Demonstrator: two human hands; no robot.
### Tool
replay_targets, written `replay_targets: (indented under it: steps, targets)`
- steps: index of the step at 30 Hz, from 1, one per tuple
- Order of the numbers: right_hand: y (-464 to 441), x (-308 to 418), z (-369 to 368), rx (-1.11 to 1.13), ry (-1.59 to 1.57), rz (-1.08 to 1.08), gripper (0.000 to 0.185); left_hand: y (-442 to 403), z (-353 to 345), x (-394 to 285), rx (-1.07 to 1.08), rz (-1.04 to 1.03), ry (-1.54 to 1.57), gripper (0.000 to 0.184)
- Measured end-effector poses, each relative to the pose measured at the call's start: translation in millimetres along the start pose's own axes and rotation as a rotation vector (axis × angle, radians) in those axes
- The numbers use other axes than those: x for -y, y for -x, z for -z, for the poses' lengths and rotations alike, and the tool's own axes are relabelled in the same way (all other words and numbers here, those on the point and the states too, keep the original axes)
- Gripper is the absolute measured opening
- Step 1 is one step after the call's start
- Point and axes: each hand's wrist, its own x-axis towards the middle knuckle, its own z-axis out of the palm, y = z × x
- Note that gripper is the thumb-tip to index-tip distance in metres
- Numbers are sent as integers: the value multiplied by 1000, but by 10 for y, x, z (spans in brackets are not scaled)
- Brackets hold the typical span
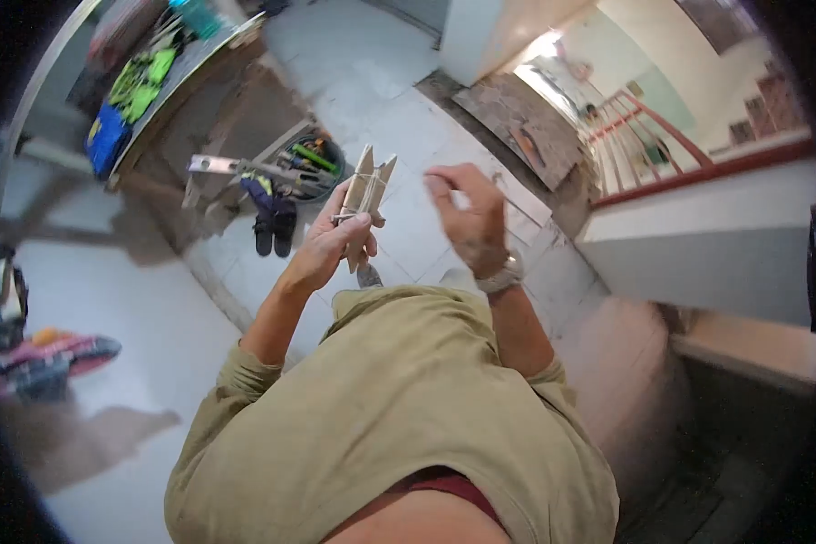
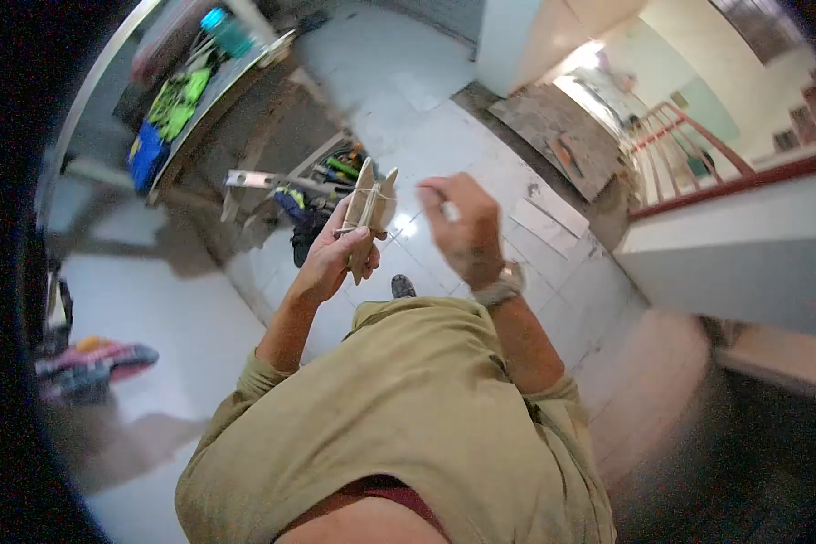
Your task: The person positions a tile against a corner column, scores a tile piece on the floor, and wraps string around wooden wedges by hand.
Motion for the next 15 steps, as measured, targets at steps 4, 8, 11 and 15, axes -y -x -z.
replay_targets:
  steps: [4, 8, 11, 15]
  targets:
    - [-59, -114, -145, 50, -9, 19, 10, -227, -178, 8, 124, 3, -25, 58]
    - [-119, -265, 79, 103, 230, 97, 9, -393, -391, 130, 147, -34, -159, 58]
    - [-100, -408, 216, 147, 243, 49, 11, -490, -532, 142, 148, 14, -361, 60]
    - [-232, -558, 455, 247, 471, 172, 12, -777, -597, 229, 154, -31, -834, 63]
